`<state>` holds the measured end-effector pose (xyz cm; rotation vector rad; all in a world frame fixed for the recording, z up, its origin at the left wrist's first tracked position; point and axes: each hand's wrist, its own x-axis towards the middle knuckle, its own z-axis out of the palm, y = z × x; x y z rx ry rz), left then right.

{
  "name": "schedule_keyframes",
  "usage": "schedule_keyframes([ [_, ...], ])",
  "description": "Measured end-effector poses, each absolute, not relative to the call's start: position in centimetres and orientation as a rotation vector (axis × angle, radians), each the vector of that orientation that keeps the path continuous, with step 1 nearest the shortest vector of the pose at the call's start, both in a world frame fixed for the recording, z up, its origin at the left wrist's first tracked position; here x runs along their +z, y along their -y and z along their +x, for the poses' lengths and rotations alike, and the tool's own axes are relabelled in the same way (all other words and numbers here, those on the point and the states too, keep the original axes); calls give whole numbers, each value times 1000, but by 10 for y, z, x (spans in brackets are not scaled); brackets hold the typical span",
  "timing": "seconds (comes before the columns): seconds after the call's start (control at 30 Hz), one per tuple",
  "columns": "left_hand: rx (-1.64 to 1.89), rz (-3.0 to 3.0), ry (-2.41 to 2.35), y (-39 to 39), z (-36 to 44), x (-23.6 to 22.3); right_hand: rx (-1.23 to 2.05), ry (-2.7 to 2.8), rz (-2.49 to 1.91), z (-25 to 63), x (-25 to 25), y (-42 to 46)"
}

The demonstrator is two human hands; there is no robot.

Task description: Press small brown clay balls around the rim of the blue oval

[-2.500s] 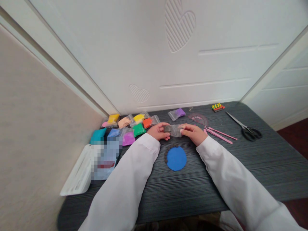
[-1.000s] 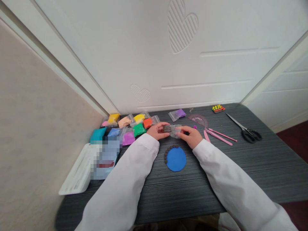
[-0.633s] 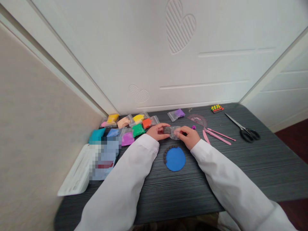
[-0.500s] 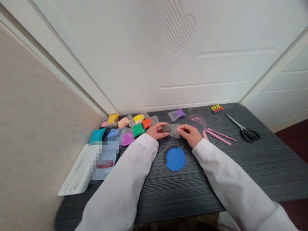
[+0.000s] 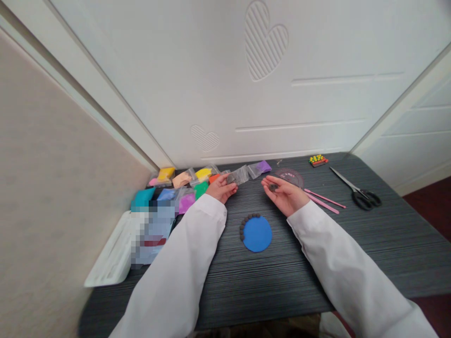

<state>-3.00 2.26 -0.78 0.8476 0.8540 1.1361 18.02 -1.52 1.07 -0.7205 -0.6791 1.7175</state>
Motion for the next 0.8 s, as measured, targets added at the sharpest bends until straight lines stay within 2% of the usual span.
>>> schedule_keyframes([
  [0.5, 1128, 822, -851, -23, -29, -9, 1810, 740, -748, 179, 17, 22],
  [0.8, 1129, 839, -859, -22, -29, -8, 1742, 772, -760, 177, 13, 19],
])
